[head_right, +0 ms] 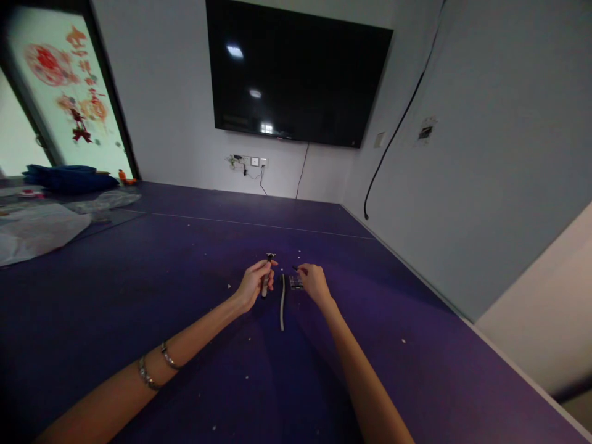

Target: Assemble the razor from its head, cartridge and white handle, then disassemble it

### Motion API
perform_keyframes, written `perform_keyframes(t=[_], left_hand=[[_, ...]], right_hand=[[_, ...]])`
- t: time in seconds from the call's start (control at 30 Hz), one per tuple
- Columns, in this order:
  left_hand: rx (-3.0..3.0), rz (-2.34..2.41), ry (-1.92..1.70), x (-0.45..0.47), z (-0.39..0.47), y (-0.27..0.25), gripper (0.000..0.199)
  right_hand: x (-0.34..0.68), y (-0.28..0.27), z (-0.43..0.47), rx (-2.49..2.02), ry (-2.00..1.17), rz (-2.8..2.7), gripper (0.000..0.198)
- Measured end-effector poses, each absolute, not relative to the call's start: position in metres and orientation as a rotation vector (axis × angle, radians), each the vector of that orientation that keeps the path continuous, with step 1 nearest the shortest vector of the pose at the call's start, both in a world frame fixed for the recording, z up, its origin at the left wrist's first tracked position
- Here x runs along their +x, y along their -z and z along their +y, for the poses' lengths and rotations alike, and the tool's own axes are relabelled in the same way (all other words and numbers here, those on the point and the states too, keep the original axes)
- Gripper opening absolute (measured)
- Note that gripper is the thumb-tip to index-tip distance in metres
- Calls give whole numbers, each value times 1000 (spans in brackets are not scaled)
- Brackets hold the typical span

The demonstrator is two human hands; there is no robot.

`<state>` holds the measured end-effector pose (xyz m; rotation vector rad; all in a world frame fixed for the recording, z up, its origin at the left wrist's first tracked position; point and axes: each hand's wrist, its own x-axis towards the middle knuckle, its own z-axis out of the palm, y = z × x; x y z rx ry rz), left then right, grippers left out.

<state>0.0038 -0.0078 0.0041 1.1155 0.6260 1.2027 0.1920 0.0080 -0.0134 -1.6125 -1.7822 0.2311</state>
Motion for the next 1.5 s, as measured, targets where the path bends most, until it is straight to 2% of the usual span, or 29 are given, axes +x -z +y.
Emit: perform_keyframes(t=[0.2, 0.47, 0.83, 1.03, 1.5], left_hand=[[1147, 693, -1228, 3, -8, -3, 31], [1138, 756, -1267, 4, -6, 1, 33], [1362, 647, -1212, 14, -12, 10, 19], [1485, 649, -1170, 14, -16, 10, 22], [1489, 695, -1187, 12, -18, 5, 24]], right_hand=[[190, 6, 15, -1557, -602, -1517, 29], [186, 0, 12, -1483, -692, -1468, 29], [179, -14, 10, -1305, -644, -1502, 27], [170, -31, -1, -1146, -669, -1524, 25], [161, -45, -14, -1125, -568, -1610, 24]])
